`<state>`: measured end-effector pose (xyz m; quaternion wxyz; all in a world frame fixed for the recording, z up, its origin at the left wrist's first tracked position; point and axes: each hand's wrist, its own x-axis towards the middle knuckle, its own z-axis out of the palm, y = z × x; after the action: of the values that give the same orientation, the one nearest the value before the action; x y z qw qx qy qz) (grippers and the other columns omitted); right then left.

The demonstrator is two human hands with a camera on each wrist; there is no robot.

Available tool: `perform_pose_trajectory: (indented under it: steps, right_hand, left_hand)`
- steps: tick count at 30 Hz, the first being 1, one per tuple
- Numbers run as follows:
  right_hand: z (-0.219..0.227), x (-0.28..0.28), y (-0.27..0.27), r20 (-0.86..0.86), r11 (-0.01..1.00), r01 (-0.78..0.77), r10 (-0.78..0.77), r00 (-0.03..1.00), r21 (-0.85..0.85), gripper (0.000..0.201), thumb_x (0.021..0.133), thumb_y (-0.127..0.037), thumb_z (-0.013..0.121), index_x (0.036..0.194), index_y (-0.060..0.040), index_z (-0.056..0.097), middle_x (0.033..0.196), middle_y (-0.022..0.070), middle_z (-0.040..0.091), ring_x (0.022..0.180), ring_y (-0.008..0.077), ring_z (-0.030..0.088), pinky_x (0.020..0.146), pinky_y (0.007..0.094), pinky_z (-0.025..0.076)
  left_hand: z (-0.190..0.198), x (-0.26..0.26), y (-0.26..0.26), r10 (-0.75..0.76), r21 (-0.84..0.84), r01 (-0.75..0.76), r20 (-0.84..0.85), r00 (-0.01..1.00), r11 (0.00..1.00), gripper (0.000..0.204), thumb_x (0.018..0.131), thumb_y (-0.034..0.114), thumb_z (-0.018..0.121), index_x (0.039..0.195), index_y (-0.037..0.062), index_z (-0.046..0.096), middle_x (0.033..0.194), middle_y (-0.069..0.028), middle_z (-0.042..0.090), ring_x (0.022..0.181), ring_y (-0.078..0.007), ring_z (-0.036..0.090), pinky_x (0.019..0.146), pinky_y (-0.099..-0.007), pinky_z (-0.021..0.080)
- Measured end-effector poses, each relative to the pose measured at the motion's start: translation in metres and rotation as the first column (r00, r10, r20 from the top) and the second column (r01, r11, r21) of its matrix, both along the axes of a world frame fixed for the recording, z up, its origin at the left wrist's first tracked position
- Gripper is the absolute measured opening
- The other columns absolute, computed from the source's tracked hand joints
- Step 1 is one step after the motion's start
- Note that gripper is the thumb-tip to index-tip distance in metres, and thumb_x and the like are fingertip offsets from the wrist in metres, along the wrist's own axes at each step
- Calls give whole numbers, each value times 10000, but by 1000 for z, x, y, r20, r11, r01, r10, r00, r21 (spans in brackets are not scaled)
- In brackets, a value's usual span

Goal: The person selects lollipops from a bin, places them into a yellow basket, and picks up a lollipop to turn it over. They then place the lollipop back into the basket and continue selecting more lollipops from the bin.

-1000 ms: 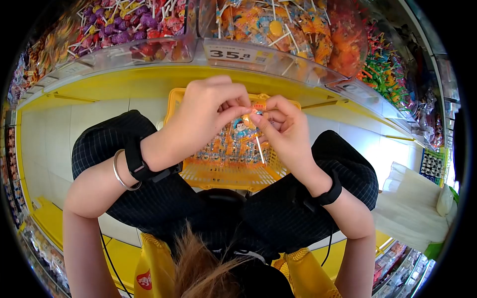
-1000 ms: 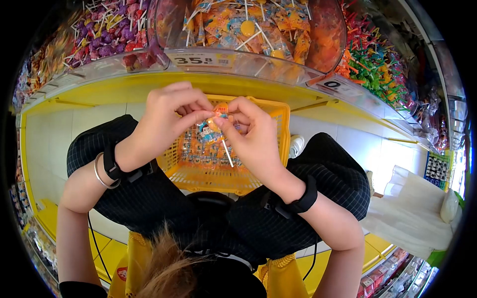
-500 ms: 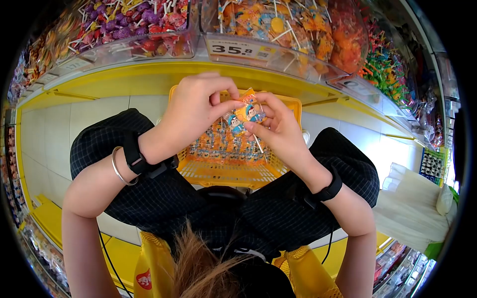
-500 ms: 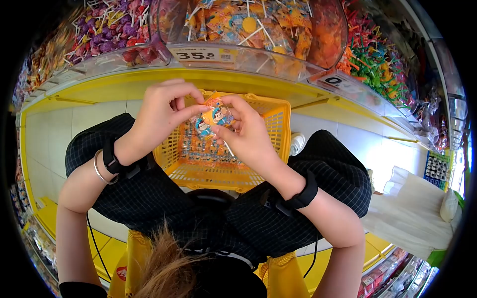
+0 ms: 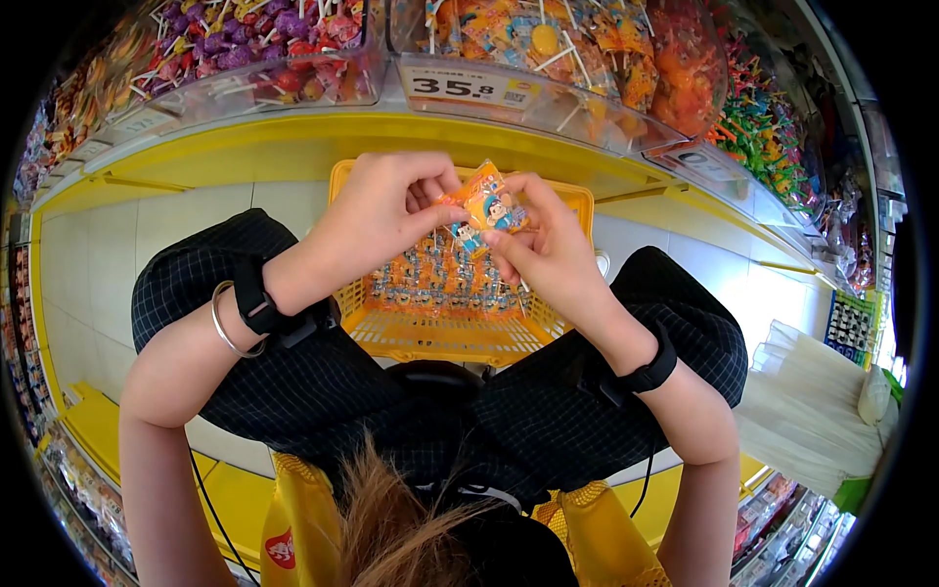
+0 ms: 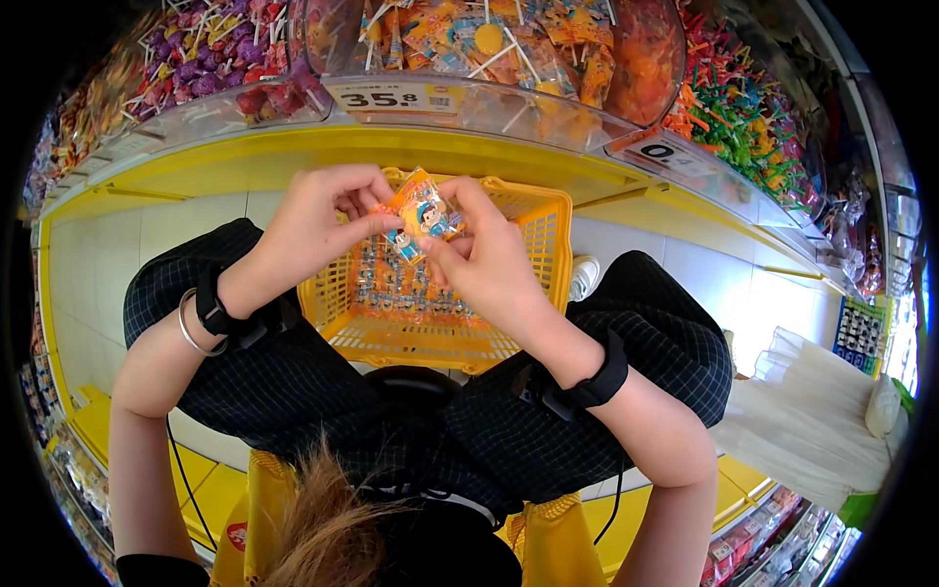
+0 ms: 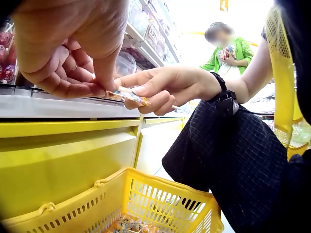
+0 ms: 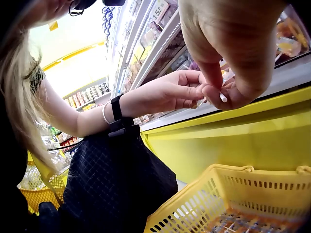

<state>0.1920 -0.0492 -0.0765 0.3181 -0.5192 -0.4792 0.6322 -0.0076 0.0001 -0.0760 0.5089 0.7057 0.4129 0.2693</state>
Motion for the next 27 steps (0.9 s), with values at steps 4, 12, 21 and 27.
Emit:
perform_pose_trajectory:
  steps: [4, 12, 21, 27]
  right_hand:
    - [-7, -3, -7, 110, 995, -50, 40, 993, 82, 279, 890, 9, 558, 1129, -61, 433, 837, 65, 601, 553, 73, 545, 499, 229, 443]
    - [3, -7, -7, 24, 997, -46, 47, 999, -60, 248, 908, -3, 529, 1117, -66, 411, 756, 43, 546, 505, 78, 503, 453, 251, 416]
    - [1, -9, -8, 60, 1000, -27, 26, 998, 6, 190, 904, 8, 521, 1051, -53, 417, 694, 61, 553, 509, 87, 523, 464, 264, 417]
    - [11, -15, -14, 139, 988, -50, 29, 990, 149, 222, 893, 20, 531, 1087, -37, 439, 685, 73, 553, 524, 96, 533, 498, 257, 422]
  left_hand:
    - [-4, 0, -2, -38, 118, 50, -104, 994, 992, 158, 722, 26, 757, 737, -10, 604, 650, -36, 607, 577, -76, 543, 554, -219, 432]
    - [5, 1, 0, 13, 2, -13, -150, 989, 1000, 165, 688, 11, 773, 720, -17, 614, 632, -38, 589, 553, -82, 525, 525, -222, 423]
    - [-8, 0, 0, 39, 19, -38, -68, 997, 999, 100, 690, -11, 718, 730, -15, 626, 640, -99, 613, 574, -153, 600, 548, -269, 474]
    - [-28, -13, 13, 103, 189, -73, -154, 983, 979, 81, 786, 47, 678, 771, -18, 631, 735, -58, 635, 668, -106, 613, 595, -239, 475]
